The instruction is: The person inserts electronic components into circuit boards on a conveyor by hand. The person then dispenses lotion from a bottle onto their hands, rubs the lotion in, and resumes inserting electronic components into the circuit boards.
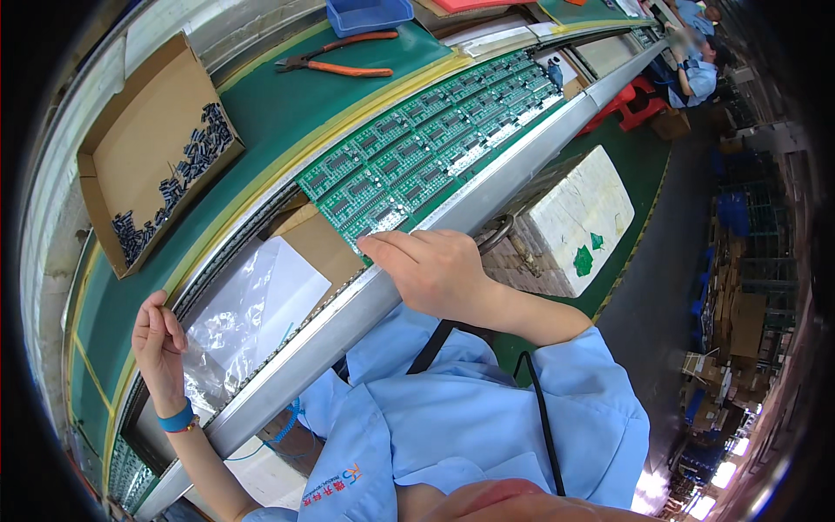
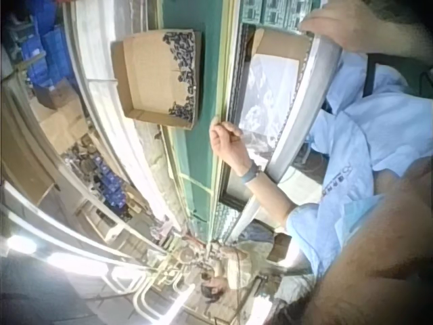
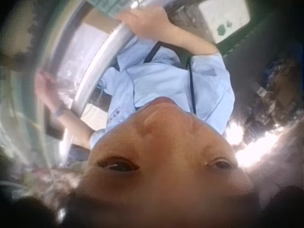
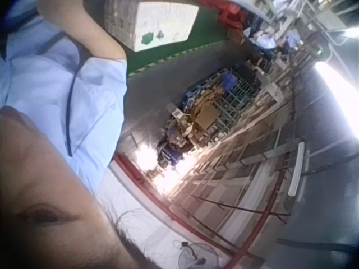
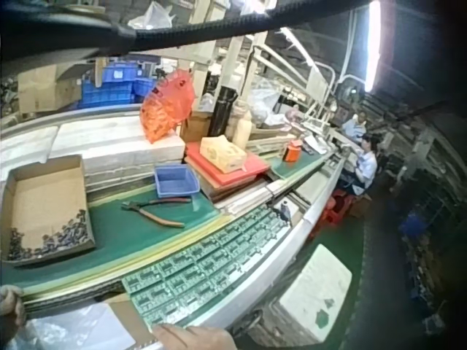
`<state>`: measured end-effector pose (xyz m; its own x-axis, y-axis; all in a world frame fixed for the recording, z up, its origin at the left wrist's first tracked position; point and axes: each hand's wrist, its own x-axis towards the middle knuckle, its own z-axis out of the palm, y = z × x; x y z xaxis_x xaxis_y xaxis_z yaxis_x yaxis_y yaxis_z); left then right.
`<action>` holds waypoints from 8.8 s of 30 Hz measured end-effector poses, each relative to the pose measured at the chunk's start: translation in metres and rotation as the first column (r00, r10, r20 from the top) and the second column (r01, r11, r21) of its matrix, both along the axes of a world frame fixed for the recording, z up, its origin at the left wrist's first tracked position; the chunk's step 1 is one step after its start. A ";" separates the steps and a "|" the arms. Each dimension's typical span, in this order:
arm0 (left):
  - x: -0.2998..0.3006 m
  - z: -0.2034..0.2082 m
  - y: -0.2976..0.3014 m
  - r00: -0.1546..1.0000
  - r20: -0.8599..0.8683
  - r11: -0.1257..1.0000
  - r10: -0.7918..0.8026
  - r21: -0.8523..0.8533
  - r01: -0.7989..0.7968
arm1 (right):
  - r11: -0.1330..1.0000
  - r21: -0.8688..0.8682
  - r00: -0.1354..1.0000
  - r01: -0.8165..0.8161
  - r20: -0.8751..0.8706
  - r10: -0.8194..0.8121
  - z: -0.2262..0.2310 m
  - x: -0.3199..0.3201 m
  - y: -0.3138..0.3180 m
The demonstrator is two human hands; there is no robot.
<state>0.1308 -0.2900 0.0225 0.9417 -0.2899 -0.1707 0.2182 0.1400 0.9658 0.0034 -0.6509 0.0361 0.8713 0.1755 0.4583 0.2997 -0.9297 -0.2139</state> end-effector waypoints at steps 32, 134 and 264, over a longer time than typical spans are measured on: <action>0.000 -0.002 -0.006 0.999 -0.028 0.999 -0.035 0.035 0.036 | 0.794 0.058 0.775 0.605 0.186 -0.604 0.015 0.023 -0.178; -0.007 -0.014 0.023 0.992 0.039 0.970 -0.120 0.216 0.109 | 0.991 -0.120 0.997 0.062 0.047 -0.056 -0.009 0.019 -0.066; 0.001 0.075 -0.025 0.485 0.761 0.257 -0.431 0.618 -0.743 | 0.825 0.021 0.789 -0.564 -0.282 0.546 0.023 0.269 0.093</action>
<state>0.1314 -0.3153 0.0976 0.7507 -0.3321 0.5711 -0.4440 -0.8937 0.0638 0.2719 -0.5576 0.0592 0.6998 0.6865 0.1975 0.7090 -0.6340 -0.3088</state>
